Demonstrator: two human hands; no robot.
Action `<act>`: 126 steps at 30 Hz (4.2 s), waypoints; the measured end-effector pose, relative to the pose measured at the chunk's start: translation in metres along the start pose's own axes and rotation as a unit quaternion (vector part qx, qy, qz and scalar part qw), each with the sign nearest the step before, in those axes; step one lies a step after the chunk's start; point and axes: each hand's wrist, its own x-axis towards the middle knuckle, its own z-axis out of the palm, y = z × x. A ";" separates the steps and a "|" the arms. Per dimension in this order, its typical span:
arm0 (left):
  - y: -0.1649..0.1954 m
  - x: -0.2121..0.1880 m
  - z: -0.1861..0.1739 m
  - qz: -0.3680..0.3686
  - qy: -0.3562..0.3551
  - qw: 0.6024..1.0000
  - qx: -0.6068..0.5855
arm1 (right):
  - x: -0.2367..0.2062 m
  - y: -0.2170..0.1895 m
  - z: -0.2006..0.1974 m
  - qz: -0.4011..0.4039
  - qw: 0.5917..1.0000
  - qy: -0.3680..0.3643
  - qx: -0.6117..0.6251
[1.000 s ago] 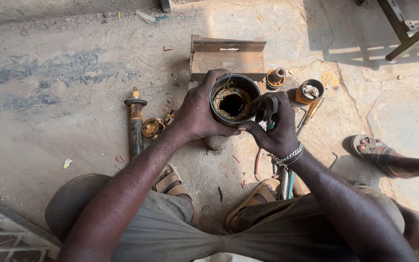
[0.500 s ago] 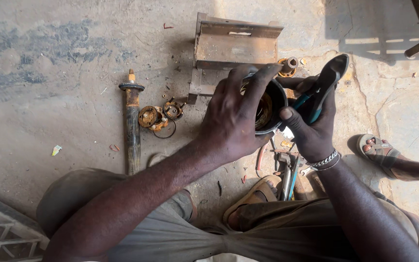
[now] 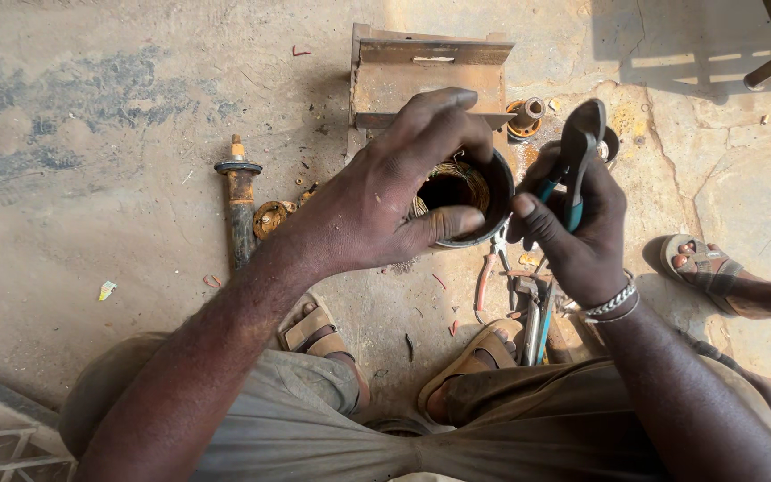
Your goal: The person sits on the floor and uses pliers to pull and adjust wires inside a cylindrical motor component. They repeatedly reach into the component, grip wires, and reposition them while other tools and parts lie nearby.
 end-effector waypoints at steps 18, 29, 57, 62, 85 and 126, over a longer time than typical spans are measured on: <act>0.017 0.089 0.003 -0.141 -0.391 0.832 0.367 | 0.025 -0.005 -0.013 0.053 0.998 0.001 -0.034; 0.008 0.088 -0.004 -0.052 -0.328 0.857 0.395 | 0.015 -0.009 0.006 0.047 0.998 -0.019 0.028; 0.098 0.013 0.008 0.017 0.041 0.953 0.299 | -0.005 -0.133 -0.023 -0.234 0.923 -0.122 -0.280; 0.096 0.010 0.012 -0.084 -0.034 0.979 0.183 | -0.003 -0.134 -0.024 -0.207 0.967 0.022 -0.148; 0.023 0.056 0.007 -0.075 0.142 0.946 -0.283 | -0.065 -0.136 0.054 -0.274 0.896 0.166 -0.307; 0.083 0.021 0.010 0.087 0.218 0.972 0.016 | 0.029 -0.051 0.090 -0.248 0.955 0.126 0.104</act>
